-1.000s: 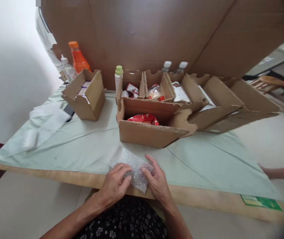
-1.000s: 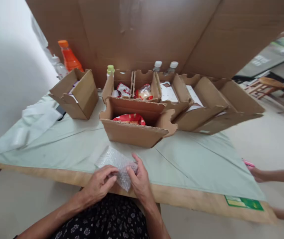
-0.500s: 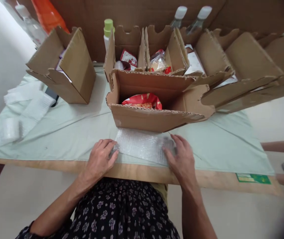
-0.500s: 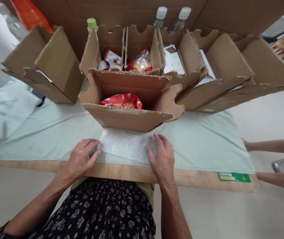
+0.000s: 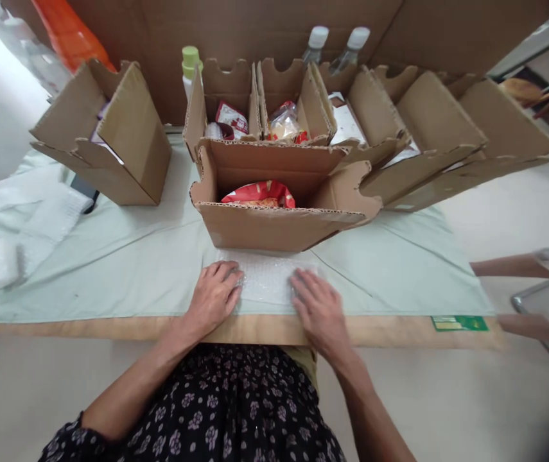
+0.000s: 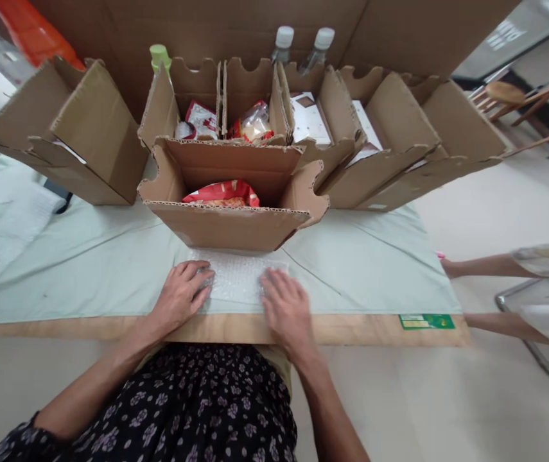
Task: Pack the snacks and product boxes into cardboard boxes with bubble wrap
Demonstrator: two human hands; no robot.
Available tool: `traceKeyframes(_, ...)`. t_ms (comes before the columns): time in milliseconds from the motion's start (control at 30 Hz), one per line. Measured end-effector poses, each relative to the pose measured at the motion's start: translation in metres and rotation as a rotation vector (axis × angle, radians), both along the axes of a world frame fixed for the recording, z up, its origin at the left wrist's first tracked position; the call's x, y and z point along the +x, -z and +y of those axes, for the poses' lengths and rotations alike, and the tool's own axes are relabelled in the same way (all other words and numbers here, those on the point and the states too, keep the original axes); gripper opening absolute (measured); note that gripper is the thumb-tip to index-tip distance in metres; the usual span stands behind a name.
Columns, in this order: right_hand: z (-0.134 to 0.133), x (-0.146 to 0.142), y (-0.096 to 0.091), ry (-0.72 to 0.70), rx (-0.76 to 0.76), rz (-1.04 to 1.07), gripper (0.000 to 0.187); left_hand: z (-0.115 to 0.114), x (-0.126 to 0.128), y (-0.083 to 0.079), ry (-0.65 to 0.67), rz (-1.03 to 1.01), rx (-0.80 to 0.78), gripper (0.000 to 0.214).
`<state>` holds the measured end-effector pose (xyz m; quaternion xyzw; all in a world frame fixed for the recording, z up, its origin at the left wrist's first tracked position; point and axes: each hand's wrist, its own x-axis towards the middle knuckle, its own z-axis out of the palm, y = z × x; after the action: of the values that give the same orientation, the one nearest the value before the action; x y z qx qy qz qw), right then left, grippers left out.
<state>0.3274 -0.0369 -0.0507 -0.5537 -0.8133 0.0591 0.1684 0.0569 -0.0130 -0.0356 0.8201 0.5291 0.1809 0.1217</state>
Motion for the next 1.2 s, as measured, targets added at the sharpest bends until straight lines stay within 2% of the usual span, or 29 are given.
traceKeyframes(100, -0.015, 0.054, -0.006, 0.314, 0.094, 0.004, 0.036, -0.005, -0.004, -0.002, -0.006, -0.075, 0.018, 0.027)
traceKeyframes(133, -0.016, 0.062, -0.009, 0.375, 0.114, 0.027, 0.035, -0.007, -0.007, -0.003, -0.035, -0.104, 0.037, 0.027)
traceKeyframes(200, -0.01, 0.063, -0.015, 0.407, 0.134, 0.079, 0.035, -0.01, -0.015, -0.006, -0.156, -0.126, 0.093, 0.025)
traceKeyframes(333, 0.026, 0.031, -0.017, 0.354, 0.074, 0.111, 0.037, -0.009, -0.026, -0.007, -0.415, -0.012, 0.089, 0.027)
traceKeyframes(400, 0.041, 0.015, -0.016, 0.34, 0.015, 0.108, 0.036, -0.006, -0.024, -0.005, -0.453, -0.013, 0.029, 0.024)
traceKeyframes(467, 0.043, 0.004, -0.018, 0.311, -0.03, 0.141, 0.027, -0.005, -0.018, -0.003, -0.447, -0.068, -0.018, 0.014)
traceKeyframes(533, 0.031, -0.005, -0.022, 0.284, -0.082, 0.244, 0.02, -0.009, -0.015, -0.004, -0.421, -0.123, -0.046, 0.008)
traceKeyframes(600, 0.007, -0.014, -0.029, 0.3, -0.182, 0.397, 0.018, -0.019, -0.023, -0.01, -0.411, -0.155, -0.067, 0.007)
traceKeyframes(667, -0.02, -0.03, -0.035, 0.297, -0.331, 0.569, 0.026, -0.028, -0.042, -0.02, -0.434, -0.199, -0.105, 0.011)
traceKeyframes(733, -0.041, -0.052, -0.038, 0.197, -0.478, 0.697, 0.042, -0.03, -0.068, -0.033, -0.482, -0.234, -0.149, 0.022)
traceKeyframes(800, -0.05, -0.077, -0.039, 0.045, -0.574, 0.739, 0.054, -0.019, -0.09, -0.044, -0.527, -0.219, -0.172, 0.037)
traceKeyframes(867, -0.047, -0.1, -0.037, -0.054, -0.613, 0.692, 0.059, 0.003, -0.103, -0.048, -0.555, -0.141, -0.162, 0.048)
traceKeyframes(933, -0.038, -0.118, -0.034, -0.108, -0.611, 0.623, 0.056, 0.025, -0.108, -0.046, -0.586, -0.052, -0.129, 0.057)
traceKeyframes(1000, -0.031, -0.128, -0.032, -0.155, -0.592, 0.59, 0.049, 0.033, -0.107, -0.04, -0.613, -0.009, -0.038, 0.063)
traceKeyframes(1033, -0.028, -0.13, -0.031, -0.17, -0.585, 0.594, 0.044, 0.029, -0.105, -0.037, -0.601, -0.023, 0.025, 0.062)
traceKeyframes(1100, -0.026, -0.13, -0.031, -0.161, -0.604, 0.644, 0.036, 0.003, -0.101, -0.032, -0.485, -0.121, 0.117, 0.052)
traceKeyframes(1133, -0.027, -0.128, -0.032, -0.134, -0.644, 0.691, 0.034, -0.017, -0.099, -0.032, -0.384, -0.187, 0.126, 0.047)
traceKeyframes(1200, -0.027, -0.126, -0.034, -0.063, -0.794, 0.812, 0.031, -0.06, -0.093, -0.033, -0.159, -0.292, 0.047, 0.042)
